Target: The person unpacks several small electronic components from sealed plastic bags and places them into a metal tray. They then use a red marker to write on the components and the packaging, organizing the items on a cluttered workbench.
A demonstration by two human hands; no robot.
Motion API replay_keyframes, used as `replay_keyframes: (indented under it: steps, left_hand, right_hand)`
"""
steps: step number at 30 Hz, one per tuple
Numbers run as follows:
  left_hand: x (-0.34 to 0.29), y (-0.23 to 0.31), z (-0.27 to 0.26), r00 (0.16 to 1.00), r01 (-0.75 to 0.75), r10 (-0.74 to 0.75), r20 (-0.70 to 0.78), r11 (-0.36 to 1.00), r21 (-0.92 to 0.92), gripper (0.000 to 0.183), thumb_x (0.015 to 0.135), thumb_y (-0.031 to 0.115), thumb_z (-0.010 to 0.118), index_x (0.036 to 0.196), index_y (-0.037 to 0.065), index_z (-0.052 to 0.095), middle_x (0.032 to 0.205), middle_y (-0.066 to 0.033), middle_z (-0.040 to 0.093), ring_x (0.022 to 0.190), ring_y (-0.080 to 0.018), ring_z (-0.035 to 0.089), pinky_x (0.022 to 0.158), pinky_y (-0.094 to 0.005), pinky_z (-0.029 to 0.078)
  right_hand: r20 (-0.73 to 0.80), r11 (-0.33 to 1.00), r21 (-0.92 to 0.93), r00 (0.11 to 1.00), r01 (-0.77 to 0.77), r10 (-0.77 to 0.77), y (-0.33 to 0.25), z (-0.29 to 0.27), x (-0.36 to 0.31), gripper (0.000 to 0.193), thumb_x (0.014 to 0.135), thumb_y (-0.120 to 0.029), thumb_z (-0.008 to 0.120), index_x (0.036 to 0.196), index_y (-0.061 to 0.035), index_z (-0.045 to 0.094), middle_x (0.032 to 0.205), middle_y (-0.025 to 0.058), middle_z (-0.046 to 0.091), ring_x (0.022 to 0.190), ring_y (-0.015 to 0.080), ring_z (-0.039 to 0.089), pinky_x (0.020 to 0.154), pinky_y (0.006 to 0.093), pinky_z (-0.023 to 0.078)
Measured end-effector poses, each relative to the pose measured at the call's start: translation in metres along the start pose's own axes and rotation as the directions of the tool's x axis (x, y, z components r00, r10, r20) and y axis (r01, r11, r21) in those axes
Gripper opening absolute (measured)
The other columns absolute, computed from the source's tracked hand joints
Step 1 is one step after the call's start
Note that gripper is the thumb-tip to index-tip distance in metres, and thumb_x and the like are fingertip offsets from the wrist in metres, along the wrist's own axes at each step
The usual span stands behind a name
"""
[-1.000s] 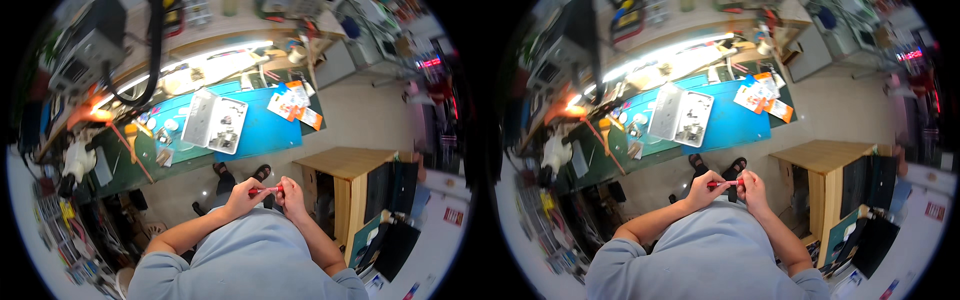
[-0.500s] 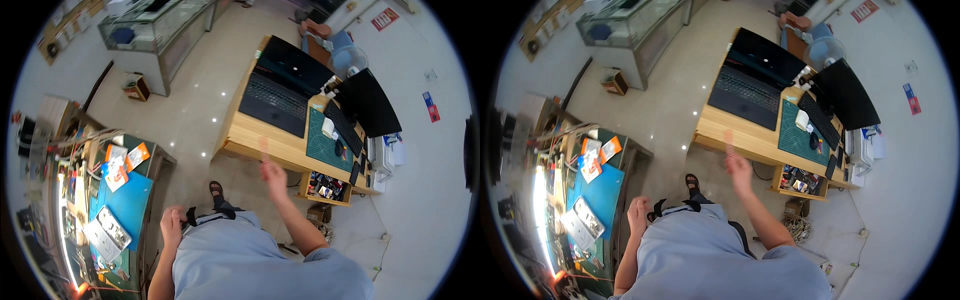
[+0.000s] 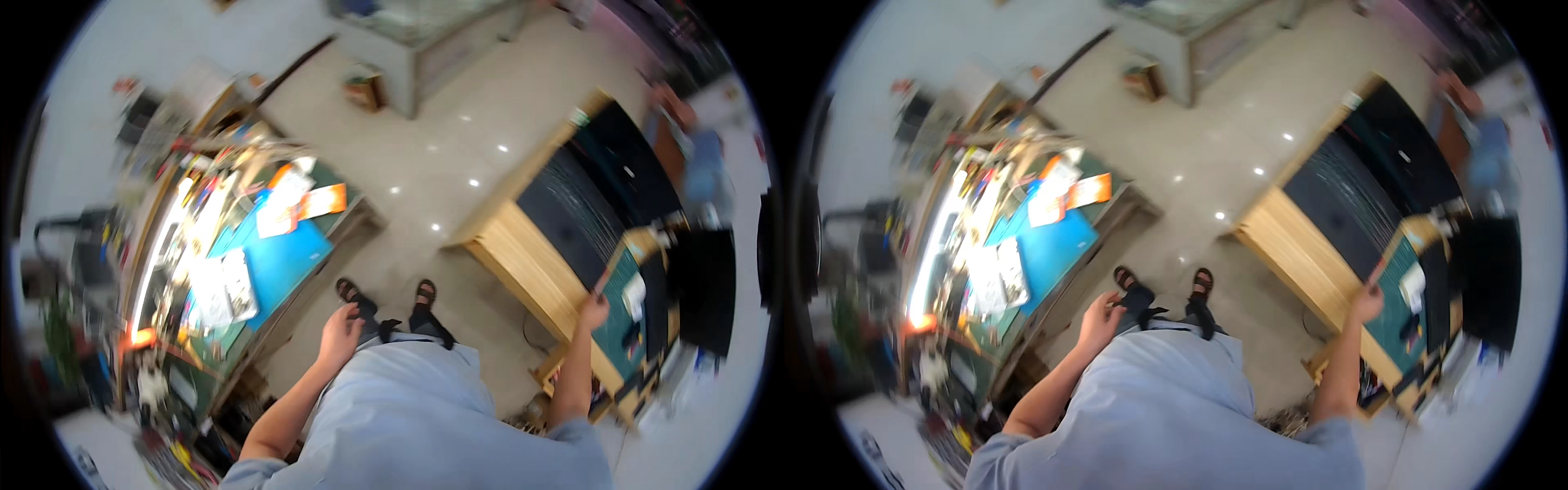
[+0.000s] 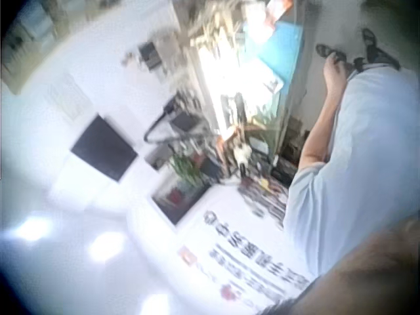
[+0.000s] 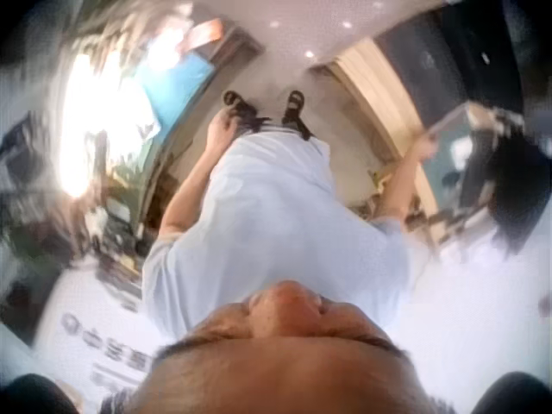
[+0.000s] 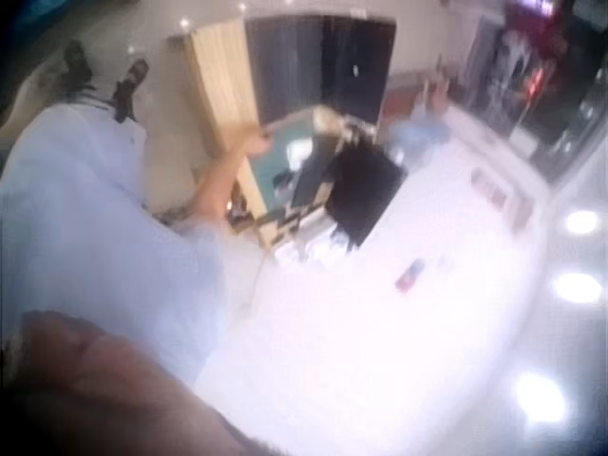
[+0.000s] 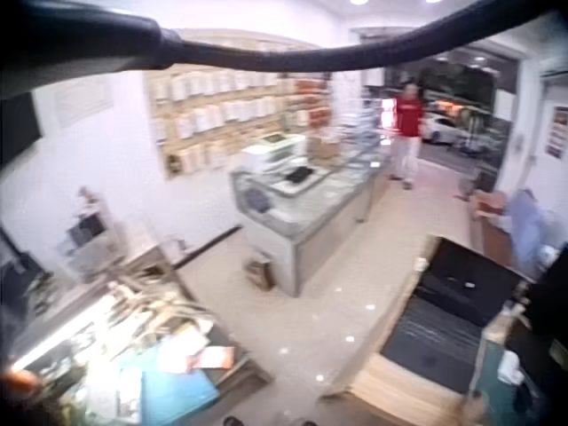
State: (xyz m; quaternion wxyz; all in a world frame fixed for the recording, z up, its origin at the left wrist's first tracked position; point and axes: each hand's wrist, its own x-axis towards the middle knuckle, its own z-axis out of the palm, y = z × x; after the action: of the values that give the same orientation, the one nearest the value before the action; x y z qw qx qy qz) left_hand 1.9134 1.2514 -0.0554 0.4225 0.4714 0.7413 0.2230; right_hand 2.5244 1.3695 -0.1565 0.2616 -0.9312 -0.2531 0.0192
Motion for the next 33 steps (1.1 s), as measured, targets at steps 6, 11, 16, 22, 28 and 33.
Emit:
replay_keyframes:
  steps: [6, 11, 16, 22, 28, 33]
  left_hand:
    - [-0.026, -0.074, -0.029, 0.933, 0.194, -0.284, -0.222, 0.915, -0.353, 0.047, 0.097, 0.005, 0.06, 0.142, 0.0, 0.045, 0.123, -0.02, 0.064, 0.095, -0.024, 0.074, 0.073, -0.0326, 0.06]
    - [-0.006, -0.102, -0.066, 0.866, 0.131, -0.257, -0.429, 0.945, -0.301, 0.047, 0.096, 0.007, 0.062, 0.141, -0.002, 0.048, 0.127, -0.0195, 0.062, 0.098, -0.0249, 0.07, 0.082, -0.0359, 0.059]
    - [0.047, -0.129, -0.104, 0.849, 0.038, -0.242, -0.47, 0.915, -0.402, 0.055, 0.094, 0.006, 0.067, 0.143, -0.006, 0.043, 0.133, -0.0233, 0.056, 0.115, -0.0294, 0.063, 0.089, -0.0387, 0.057]
    - [0.166, -0.142, -0.161, 0.792, -0.111, 0.113, -0.601, 0.993, 0.041, 0.079, 0.084, 0.011, 0.079, 0.149, -0.002, 0.037, 0.137, -0.0256, 0.052, 0.125, -0.043, 0.052, 0.107, -0.0476, 0.043]
    - [0.236, -0.102, -0.183, 0.836, 0.001, 0.06, -0.545, 0.994, 0.111, 0.099, 0.071, 0.01, 0.087, 0.153, 0.002, 0.033, 0.135, -0.022, 0.054, 0.119, -0.0391, 0.054, 0.103, -0.0451, 0.044]
    - [0.239, -0.123, -0.17, 0.858, 0.075, -0.02, -0.514, 0.994, 0.085, 0.056, 0.077, 0.011, 0.08, 0.129, 0.005, 0.059, 0.103, -0.0149, 0.064, 0.1, -0.0354, 0.061, 0.087, -0.0462, 0.048]
  right_hand:
    - [0.234, 0.882, 0.255, 0.86, 0.395, -0.453, -0.126, 0.018, -0.125, 0.033, 0.101, -0.022, 0.061, 0.122, 0.0033, 0.067, 0.101, 0.0175, 0.073, 0.091, 0.0267, 0.07, 0.083, 0.0368, 0.054]
    - [0.546, 0.52, 0.608, 0.159, 0.601, -0.822, -0.27, 0.078, -0.324, 0.04, 0.095, -0.021, 0.068, 0.129, -0.0012, 0.061, 0.118, 0.0169, 0.067, 0.104, 0.0285, 0.065, 0.09, 0.0412, 0.052]
    - [0.37, 0.164, 0.586, -0.082, 0.794, -0.925, -0.407, 0.151, -0.458, 0.057, 0.084, -0.026, 0.079, 0.133, -0.0064, 0.056, 0.125, 0.0143, 0.063, 0.117, 0.0323, 0.06, 0.098, 0.0464, 0.049]
    - [0.695, 0.09, 0.301, -0.154, 0.949, -0.703, -0.441, 0.167, -0.489, 0.062, 0.072, -0.024, 0.084, 0.126, -0.0086, 0.057, 0.114, 0.0144, 0.06, 0.114, 0.0357, 0.059, 0.094, 0.0493, 0.05]
    - [0.873, 0.495, 0.309, -0.035, 0.812, -0.487, -0.436, 0.153, -0.437, 0.045, 0.079, -0.026, 0.082, 0.114, -0.0028, 0.065, 0.104, 0.0167, 0.071, 0.1, 0.0324, 0.069, 0.086, 0.0412, 0.054]
    - [0.744, 0.601, 0.593, -0.079, 0.536, -0.663, -0.465, 0.172, -0.445, 0.042, 0.085, -0.03, 0.079, 0.111, 0.0007, 0.066, 0.097, 0.0152, 0.073, 0.09, 0.0279, 0.07, 0.081, 0.0356, 0.054]
